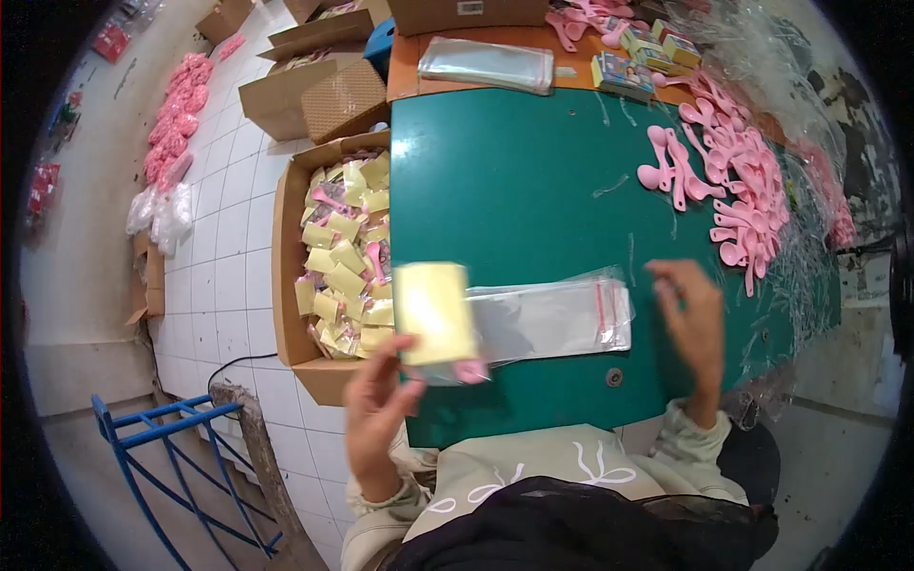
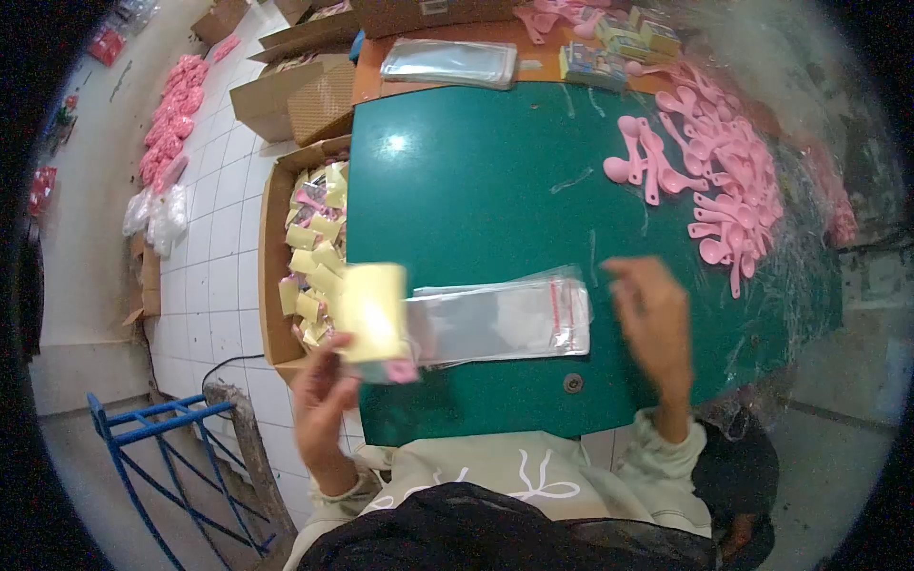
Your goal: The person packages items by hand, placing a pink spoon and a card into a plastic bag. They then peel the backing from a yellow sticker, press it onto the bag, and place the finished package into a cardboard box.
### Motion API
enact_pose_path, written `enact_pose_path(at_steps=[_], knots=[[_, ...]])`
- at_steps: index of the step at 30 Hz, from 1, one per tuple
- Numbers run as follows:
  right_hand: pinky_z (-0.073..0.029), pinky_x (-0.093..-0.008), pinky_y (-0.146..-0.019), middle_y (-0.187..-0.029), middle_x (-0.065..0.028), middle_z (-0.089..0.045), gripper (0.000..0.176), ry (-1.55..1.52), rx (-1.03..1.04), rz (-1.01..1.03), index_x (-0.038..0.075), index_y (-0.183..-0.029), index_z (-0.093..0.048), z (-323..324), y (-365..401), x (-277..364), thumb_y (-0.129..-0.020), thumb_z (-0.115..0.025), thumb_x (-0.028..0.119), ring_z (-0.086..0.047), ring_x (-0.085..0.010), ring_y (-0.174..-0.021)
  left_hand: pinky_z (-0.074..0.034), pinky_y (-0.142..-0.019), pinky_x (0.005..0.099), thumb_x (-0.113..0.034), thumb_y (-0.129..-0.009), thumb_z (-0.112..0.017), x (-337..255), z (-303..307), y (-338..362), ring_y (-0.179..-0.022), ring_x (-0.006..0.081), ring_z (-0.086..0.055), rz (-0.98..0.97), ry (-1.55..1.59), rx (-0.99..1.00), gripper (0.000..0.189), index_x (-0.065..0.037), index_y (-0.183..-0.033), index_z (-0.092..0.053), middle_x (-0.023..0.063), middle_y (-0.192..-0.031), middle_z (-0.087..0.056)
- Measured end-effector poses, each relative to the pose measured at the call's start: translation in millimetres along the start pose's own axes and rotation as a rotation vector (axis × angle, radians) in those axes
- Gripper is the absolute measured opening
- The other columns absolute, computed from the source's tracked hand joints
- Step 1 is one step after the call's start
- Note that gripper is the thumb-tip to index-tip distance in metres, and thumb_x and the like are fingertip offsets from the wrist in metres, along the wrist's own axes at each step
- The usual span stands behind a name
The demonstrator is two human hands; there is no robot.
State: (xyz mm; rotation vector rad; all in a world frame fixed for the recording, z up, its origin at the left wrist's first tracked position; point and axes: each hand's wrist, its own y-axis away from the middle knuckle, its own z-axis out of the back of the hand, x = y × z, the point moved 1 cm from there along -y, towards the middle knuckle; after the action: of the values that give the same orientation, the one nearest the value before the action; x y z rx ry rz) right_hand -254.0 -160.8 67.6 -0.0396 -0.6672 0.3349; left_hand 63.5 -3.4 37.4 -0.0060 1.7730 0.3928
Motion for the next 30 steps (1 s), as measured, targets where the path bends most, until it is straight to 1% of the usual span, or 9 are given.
enact_pose_path(at_steps=[3, 6, 9, 10, 14, 17, 18, 25, 30], knots=[[-0.044, -0.0357, -0.081, -0.093, -0.0148, -0.061, 0.021, 0.404, -0.174, 0.020, 0.001, -0.098, -0.059, 49.4, -22.4, -82.7, -0.081, -0.048, -0.001, -0.058, -0.0300, -0.088, -0.034, -0.062, 0.0158, -0.002, -0.081, -0.059, -13.3, 41.4, -9.7, -0.077, 0.0029, -0.046, -0.145, -0.105, -0.292, 0.048, -0.001, -0.127, -0.047, 0.0020, -0.107, -0.056], [-0.043, -0.0359, -0.085, -0.100, -0.0125, -0.059, 0.027, 0.391, -0.213, 0.056, 0.002, -0.103, -0.057, 78.9, -49.7, -173.5, -0.077, -0.051, -0.003, -0.056, -0.0290, -0.093, -0.041, -0.087, 0.0265, -0.008, -0.087, -0.055, -4.0, 92.7, -23.4, -0.105, 0.0158, -0.049, -0.202, -0.405, -0.486, 0.046, -0.002, -0.131, -0.042, 0.0082, -0.125, -0.048], [-0.040, -0.0380, -0.090, -0.107, -0.0127, -0.057, 0.036, 0.602, 0.020, 0.196, 0.002, -0.106, -0.056, 89.9, -71.9, -201.7, -0.071, -0.055, -0.003, -0.051, -0.0315, -0.101, -0.039, -0.094, 0.0304, -0.009, -0.089, -0.054, 0.6, 106.2, -26.1, -0.116, 0.0201, -0.045, -0.199, -0.447, -0.561, 0.046, -0.002, -0.132, -0.039, 0.0102, -0.132, -0.042], [-0.038, -0.0398, -0.092, -0.108, -0.0132, -0.054, 0.041, 0.625, 0.102, 0.075, 0.002, -0.106, -0.055, 88.5, -76.2, -208.7, -0.065, -0.058, -0.002, -0.047, -0.0333, -0.104, -0.039, -0.095, 0.0309, -0.009, -0.089, -0.054, -0.4, 106.2, -25.3, -0.118, 0.0207, -0.044, -0.195, -0.417, -0.562, 0.046, -0.002, -0.132, -0.039, 0.0104, -0.133, -0.041], [-0.041, -0.0417, -0.077, -0.088, -0.0165, -0.054, 0.024, 0.646, -0.012, 0.294, 0.000, -0.094, -0.059, 74.1, -80.8, -206.4, -0.072, -0.052, 0.001, -0.051, -0.0341, -0.088, -0.039, -0.097, 0.0314, -0.008, -0.089, -0.053, -6.0, 77.4, -32.5, -0.120, 0.0220, -0.044, -0.175, -0.395, -0.391, 0.044, -0.001, -0.131, -0.039, 0.0106, -0.133, -0.042], [-0.040, -0.0384, -0.082, -0.098, -0.0130, -0.055, 0.028, 0.542, 0.097, 0.045, 0.002, -0.095, -0.057, 77.4, -79.6, -181.8, -0.068, -0.060, -0.001, -0.049, -0.0330, -0.094, -0.043, -0.093, 0.0307, -0.006, -0.089, -0.053, -4.2, 62.4, -47.7, -0.117, 0.0219, -0.047, -0.283, -0.514, -0.256, 0.044, -0.002, -0.130, -0.039, 0.0105, -0.131, -0.044], [-0.041, -0.0336, -0.073, -0.090, -0.0107, -0.056, 0.023, 0.518, 0.040, 0.166, 0.002, -0.094, -0.058, 77.2, -77.7, -172.6, -0.071, -0.059, -0.002, -0.054, -0.0278, -0.084, -0.047, -0.088, 0.0312, -0.005, -0.088, -0.054, -11.1, 48.4, -53.3, -0.113, 0.0221, -0.051, -0.305, -0.598, -0.278, 0.035, -0.003, -0.123, -0.048, 0.0110, -0.127, -0.049], [-0.043, -0.0234, -0.064, -0.088, -0.0056, -0.057, 0.013, -0.227, 0.050, -0.025, 0.002, -0.098, -0.057, 51.3, -62.9, -47.9, -0.088, -0.053, 0.010, -0.054, -0.0110, -0.075, -0.048, -0.078, 0.0327, -0.017, -0.082, -0.063, -21.2, -59.8, -94.6, -0.093, 0.0278, -0.058, -0.533, -1.040, 0.425, 0.022, -0.003, -0.100, -0.061, 0.0109, -0.109, -0.057], [-0.043, -0.0216, -0.063, -0.085, -0.0026, -0.056, 0.022, -0.497, -0.010, 0.068, 0.001, -0.108, -0.056, 14.3, -50.8, -17.6, -0.095, -0.047, 0.015, -0.052, -0.0077, -0.070, -0.048, -0.073, 0.0375, -0.020, -0.079, -0.066, 7.1, -121.0, -123.9, -0.081, 0.0301, -0.057, -0.658, -1.046, 0.414, 0.021, -0.003, -0.090, -0.060, 0.0121, -0.094, -0.055]])
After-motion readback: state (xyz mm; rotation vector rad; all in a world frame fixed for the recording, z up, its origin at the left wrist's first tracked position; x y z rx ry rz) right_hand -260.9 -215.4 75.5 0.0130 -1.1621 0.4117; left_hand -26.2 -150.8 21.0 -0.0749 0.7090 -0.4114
